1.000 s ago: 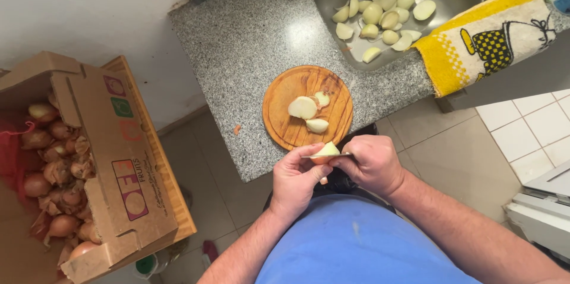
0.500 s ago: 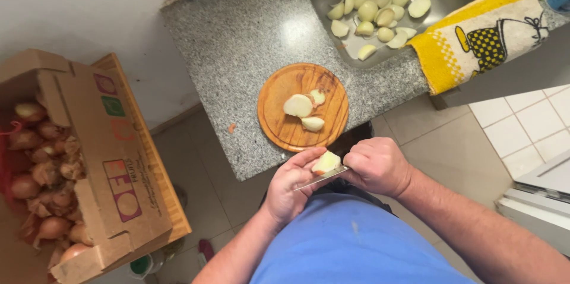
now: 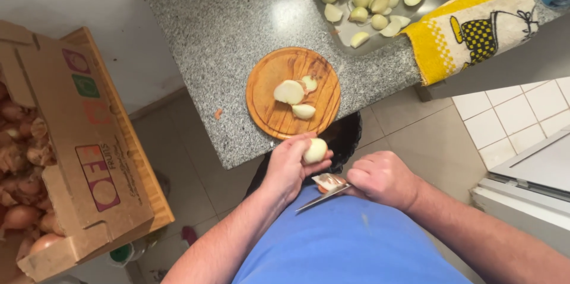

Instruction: The person peels and cuts onions on a wooden cutting board using a knife. They repeatedly take onions from a cardboard box, peel the outer layers, and place the peeled pieces into a sink.

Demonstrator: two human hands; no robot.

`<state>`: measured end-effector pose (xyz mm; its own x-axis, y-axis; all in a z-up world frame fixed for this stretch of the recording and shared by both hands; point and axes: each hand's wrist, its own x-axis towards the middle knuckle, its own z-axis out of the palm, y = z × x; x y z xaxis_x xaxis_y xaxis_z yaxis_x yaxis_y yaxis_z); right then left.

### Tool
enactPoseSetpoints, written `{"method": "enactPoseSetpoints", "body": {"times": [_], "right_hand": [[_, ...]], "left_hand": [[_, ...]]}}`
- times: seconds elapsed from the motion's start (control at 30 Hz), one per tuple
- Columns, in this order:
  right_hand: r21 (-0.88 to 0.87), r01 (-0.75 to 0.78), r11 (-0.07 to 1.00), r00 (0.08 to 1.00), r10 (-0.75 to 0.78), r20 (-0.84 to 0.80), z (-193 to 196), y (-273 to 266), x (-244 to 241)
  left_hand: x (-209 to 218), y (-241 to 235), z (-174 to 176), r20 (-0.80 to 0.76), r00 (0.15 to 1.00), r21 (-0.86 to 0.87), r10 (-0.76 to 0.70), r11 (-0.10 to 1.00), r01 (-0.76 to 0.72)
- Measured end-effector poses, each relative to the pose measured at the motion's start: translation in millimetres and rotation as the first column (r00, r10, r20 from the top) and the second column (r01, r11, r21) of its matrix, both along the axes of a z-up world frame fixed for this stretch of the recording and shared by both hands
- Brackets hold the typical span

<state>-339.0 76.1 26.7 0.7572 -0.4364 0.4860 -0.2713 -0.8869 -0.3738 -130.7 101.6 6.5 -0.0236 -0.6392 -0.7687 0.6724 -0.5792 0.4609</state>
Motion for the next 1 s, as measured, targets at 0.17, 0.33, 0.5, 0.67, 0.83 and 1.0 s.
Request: {"method": "enactPoseSetpoints", "body": {"times": [0.17, 0.33, 0.5, 0.67, 0.83, 1.0], "right_hand": [[0.17, 0.208, 0.963, 0.978, -0.205, -0.04, -8.5, 9.8, -12.8], [0.374, 0.385, 0.844, 0.923, -0.349, -0.164, -41.8, 15.0, 2.3], [0.595, 0.526, 0.608, 0.849, -0.414, -0.328, -57.8, 16.4, 11.1], [0.645, 0.631, 0.43, 0.759, -0.515, -0.399, -46.5, 9.4, 7.8], [0.666, 0.666, 0.335, 0.704, -0.578, -0.413, -51.3, -10.6, 9.8], [0.622, 0.696, 0.358, 0.665, -0.648, -0.371, -50.6, -27.4, 18.1]], "left_hand": [[-2.9, -42.0, 25.8, -0.006, 0.999, -0.163, 0.047, 0.985, -0.048], [-2.7, -113.4, 80.3, 0.182, 0.983, -0.478, 0.004, 0.875, 0.085], [53.2, -126.9, 83.9, 0.635, 0.731, -0.627, 0.25, 0.72, 0.297], [92.4, -85.8, 5.3, 0.858, -0.039, -0.263, 0.512, 0.503, 0.823], [80.0, -81.5, -6.3, 0.788, -0.212, -0.069, 0.578, 0.426, 0.902], [61.5, -69.1, -20.4, 0.651, -0.224, -0.122, 0.725, 0.392, 0.912]]}}
